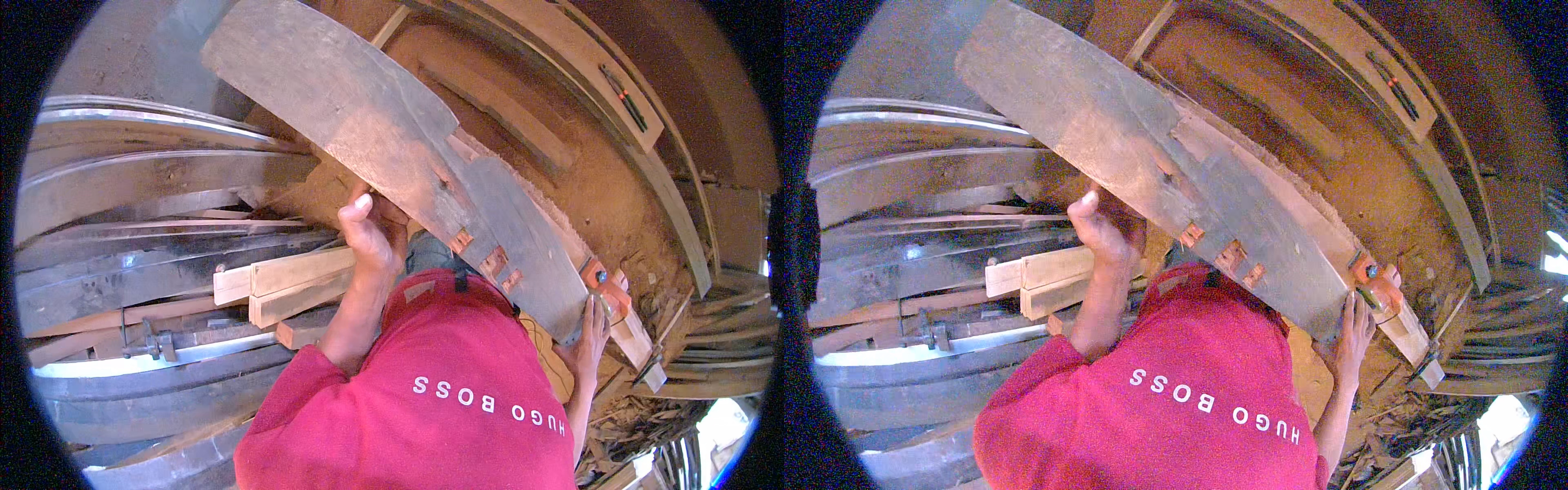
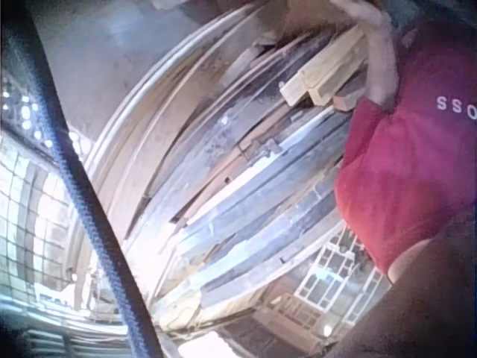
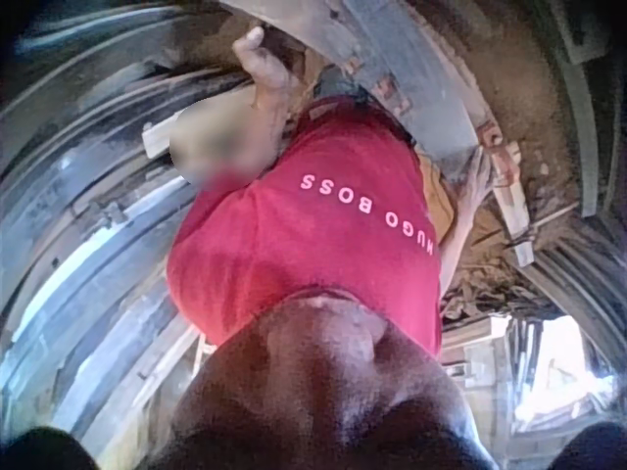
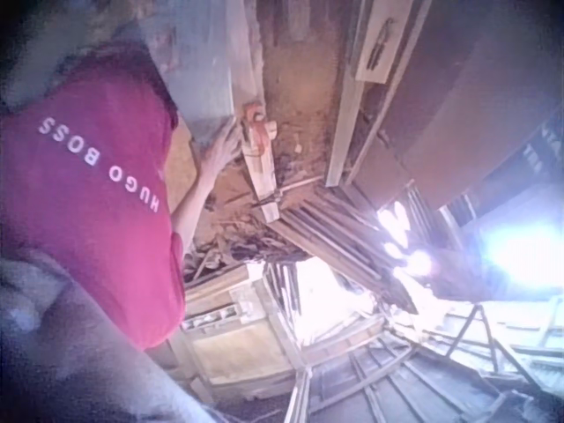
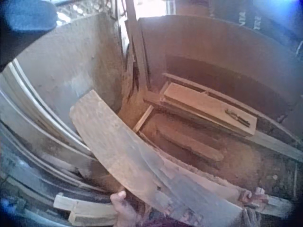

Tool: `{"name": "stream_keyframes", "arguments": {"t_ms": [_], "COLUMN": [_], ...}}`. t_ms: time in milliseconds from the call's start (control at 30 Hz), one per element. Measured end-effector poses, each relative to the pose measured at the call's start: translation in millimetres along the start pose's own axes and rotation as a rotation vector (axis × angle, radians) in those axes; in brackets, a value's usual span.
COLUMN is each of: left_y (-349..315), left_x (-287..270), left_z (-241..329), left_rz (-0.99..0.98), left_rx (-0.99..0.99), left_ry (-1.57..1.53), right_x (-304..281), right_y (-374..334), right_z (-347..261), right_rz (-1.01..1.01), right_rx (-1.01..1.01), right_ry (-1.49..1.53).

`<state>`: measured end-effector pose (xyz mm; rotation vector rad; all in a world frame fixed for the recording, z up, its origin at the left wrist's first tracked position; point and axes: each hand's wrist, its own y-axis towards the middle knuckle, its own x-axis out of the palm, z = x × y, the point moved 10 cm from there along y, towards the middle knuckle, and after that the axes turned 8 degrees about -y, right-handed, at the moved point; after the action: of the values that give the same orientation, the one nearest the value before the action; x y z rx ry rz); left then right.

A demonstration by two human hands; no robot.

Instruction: The person smooths a curved piece of wood by using a hand hatchet to chip away excess material and using pliers to remove small protruding metal fasteners.

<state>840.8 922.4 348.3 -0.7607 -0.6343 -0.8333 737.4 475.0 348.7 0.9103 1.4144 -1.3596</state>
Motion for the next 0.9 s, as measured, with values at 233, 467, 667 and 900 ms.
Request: {"name": "stream_keyframes", "arguments": {"t_ms": [233,467,667,900], "left_y": [10,16,17,45], "left_x": [-1,2,3,-30], "left_z": [2,4,3,-52], "left_rz": [-0.081,-0.082,-0.103,0.041], "left_rx": [0.046,0.095,0.091,-0.166], "left_ry": [0.072,0.235,0.223,0.093], "right_x": [-33,-62,-69,-46], "right_y": [3,-1,1,21], "right_z": [-6,-3,-5,-1], "right_rz": [0.078,0.054,0.070,0.112], "right_rx": [-0.045,-0.036,-0.012,-0.044], "right_ry": [-0.009,-0.054,-0.079,-0.063]}}
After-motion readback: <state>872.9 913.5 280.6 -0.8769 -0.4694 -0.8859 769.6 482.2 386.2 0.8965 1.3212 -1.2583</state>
